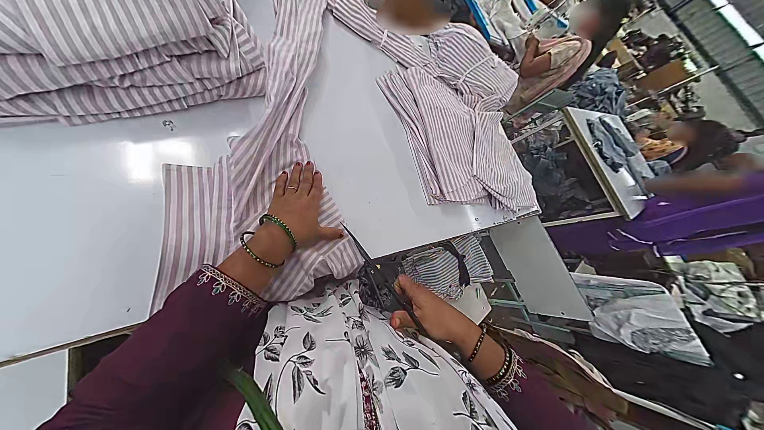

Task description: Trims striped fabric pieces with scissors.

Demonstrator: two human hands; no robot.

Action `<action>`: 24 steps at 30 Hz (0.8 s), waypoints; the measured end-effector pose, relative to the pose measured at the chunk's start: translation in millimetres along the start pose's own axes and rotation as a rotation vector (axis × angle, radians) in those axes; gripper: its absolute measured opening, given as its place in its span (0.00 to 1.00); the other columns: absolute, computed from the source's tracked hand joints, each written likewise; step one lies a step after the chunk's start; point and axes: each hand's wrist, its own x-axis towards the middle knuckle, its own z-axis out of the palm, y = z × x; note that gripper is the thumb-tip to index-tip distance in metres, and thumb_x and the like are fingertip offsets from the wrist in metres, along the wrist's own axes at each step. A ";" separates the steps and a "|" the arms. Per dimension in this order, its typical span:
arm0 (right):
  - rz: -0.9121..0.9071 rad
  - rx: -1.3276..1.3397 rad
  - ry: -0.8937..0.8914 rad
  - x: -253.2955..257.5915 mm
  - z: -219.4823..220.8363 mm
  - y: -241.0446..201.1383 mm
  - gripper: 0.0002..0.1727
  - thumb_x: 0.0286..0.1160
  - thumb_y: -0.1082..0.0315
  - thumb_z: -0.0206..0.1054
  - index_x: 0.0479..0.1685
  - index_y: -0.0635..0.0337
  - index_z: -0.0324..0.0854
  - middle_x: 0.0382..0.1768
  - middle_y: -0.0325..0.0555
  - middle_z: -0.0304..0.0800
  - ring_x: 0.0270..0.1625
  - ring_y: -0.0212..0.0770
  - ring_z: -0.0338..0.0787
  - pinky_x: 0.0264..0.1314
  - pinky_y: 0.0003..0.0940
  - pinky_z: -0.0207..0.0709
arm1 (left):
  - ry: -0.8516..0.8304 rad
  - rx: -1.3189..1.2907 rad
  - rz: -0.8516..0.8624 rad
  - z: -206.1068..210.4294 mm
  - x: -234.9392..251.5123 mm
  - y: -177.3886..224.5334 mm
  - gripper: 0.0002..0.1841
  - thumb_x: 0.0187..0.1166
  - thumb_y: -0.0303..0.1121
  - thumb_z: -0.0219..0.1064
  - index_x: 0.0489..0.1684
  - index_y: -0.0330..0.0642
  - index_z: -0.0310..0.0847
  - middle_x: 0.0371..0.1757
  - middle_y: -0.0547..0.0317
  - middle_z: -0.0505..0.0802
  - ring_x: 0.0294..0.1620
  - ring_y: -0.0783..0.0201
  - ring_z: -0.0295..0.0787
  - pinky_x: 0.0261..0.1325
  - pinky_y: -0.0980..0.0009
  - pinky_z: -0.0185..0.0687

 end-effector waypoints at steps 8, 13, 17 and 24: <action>-0.066 0.124 0.094 -3.2 16.3 0.9 0.36 0.62 0.29 0.71 0.39 0.55 0.69 0.22 0.26 0.66 0.23 0.21 0.68 0.29 0.20 0.63 | 0.020 -0.029 0.016 -2.3 -1.8 -3.1 0.68 0.58 0.75 0.73 0.93 0.32 0.48 0.96 0.38 0.47 0.98 0.41 0.33 0.93 0.41 0.30; -0.029 0.102 -0.006 0.4 3.2 2.9 0.46 0.49 0.23 0.72 0.49 0.58 0.69 0.28 0.29 0.71 0.27 0.23 0.73 0.33 0.23 0.69 | 0.060 -0.047 0.032 -4.2 -0.6 -7.6 0.64 0.59 0.73 0.74 0.92 0.34 0.54 0.95 0.40 0.53 0.97 0.41 0.39 0.92 0.40 0.36; -0.038 0.052 -0.024 9.1 -2.0 -6.4 0.50 0.49 0.20 0.70 0.51 0.60 0.69 0.29 0.31 0.72 0.28 0.24 0.73 0.34 0.25 0.70 | 0.024 -0.047 -0.010 -5.4 0.2 -6.1 0.66 0.58 0.75 0.73 0.94 0.37 0.50 0.97 0.39 0.47 0.97 0.39 0.31 0.91 0.34 0.25; -0.069 0.117 0.046 10.0 0.4 -6.4 0.46 0.50 0.18 0.68 0.44 0.56 0.72 0.24 0.26 0.70 0.24 0.21 0.70 0.29 0.21 0.66 | -0.041 -0.053 -0.058 -11.0 -0.6 -3.5 0.68 0.58 0.77 0.72 0.96 0.39 0.44 0.97 0.41 0.40 0.98 0.40 0.22 0.90 0.32 0.17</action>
